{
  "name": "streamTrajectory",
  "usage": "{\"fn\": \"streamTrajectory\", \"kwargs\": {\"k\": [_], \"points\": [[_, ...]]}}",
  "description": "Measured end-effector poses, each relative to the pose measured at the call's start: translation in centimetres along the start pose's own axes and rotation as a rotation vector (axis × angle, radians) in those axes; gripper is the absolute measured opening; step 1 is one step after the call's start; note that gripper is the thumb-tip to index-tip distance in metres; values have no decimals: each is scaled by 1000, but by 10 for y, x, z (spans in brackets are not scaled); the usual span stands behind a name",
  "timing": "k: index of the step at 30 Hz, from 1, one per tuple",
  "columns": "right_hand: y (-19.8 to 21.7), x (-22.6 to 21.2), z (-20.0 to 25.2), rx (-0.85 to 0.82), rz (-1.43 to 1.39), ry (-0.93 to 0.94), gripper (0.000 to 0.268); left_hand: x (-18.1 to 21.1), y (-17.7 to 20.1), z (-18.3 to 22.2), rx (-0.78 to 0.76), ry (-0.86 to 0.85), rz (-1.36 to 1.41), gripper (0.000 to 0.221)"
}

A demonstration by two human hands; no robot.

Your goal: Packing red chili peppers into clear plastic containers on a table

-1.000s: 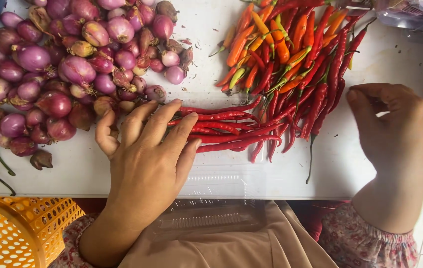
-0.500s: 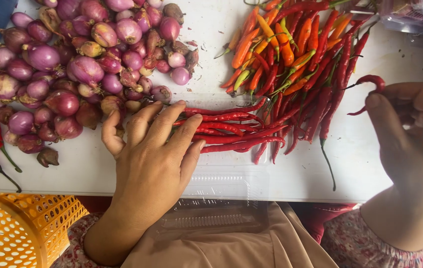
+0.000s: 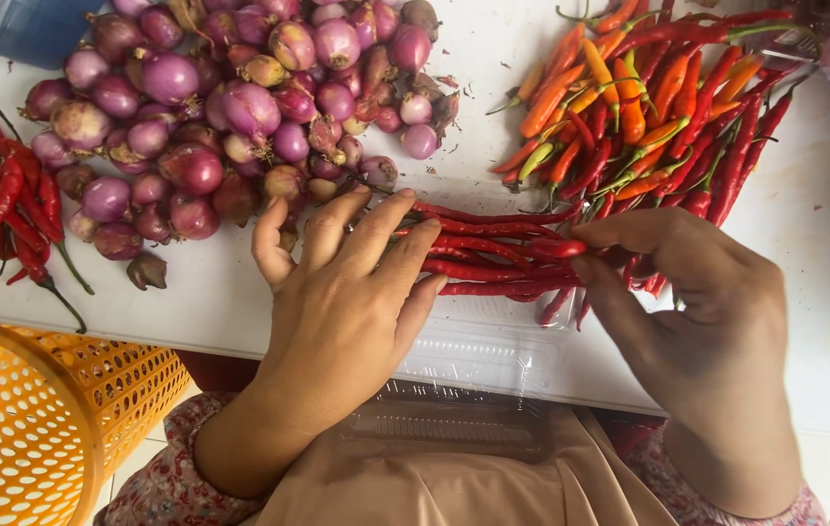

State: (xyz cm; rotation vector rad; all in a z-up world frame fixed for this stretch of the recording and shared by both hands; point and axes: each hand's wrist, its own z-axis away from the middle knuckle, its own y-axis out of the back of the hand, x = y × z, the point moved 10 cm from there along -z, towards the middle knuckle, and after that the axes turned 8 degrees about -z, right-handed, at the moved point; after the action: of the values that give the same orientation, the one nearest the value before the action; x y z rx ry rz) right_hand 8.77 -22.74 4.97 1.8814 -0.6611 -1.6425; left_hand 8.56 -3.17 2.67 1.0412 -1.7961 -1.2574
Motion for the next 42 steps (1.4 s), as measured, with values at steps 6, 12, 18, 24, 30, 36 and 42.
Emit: {"fn": "streamTrajectory", "kwargs": {"k": [6, 12, 18, 24, 30, 36, 42], "points": [[-20, -37, -12, -79, -20, 234, 14, -4, 0, 2, 2, 16, 11, 31], [-32, -39, -13, -83, 101, 340, 14, -6, 1, 3, 14, 18, 3, 36], [-34, -45, -15, -92, 101, 349, 13, -5, 7, -2, 18, 20, -13, 43], [-38, -55, -15, -173, -18, 333, 14, 5, 33, -10, 164, -55, 82, 23], [-43, -39, -8, -185, -87, 229, 23, 7, 25, -11, 115, -50, 307, 11], [-36, -13, -6, -42, -135, 48, 28, 4, 19, -10, 100, 45, 477, 25], [-40, -14, -17, -132, -122, 44, 15, 8, 23, -14, 95, -19, 363, 21]]}}
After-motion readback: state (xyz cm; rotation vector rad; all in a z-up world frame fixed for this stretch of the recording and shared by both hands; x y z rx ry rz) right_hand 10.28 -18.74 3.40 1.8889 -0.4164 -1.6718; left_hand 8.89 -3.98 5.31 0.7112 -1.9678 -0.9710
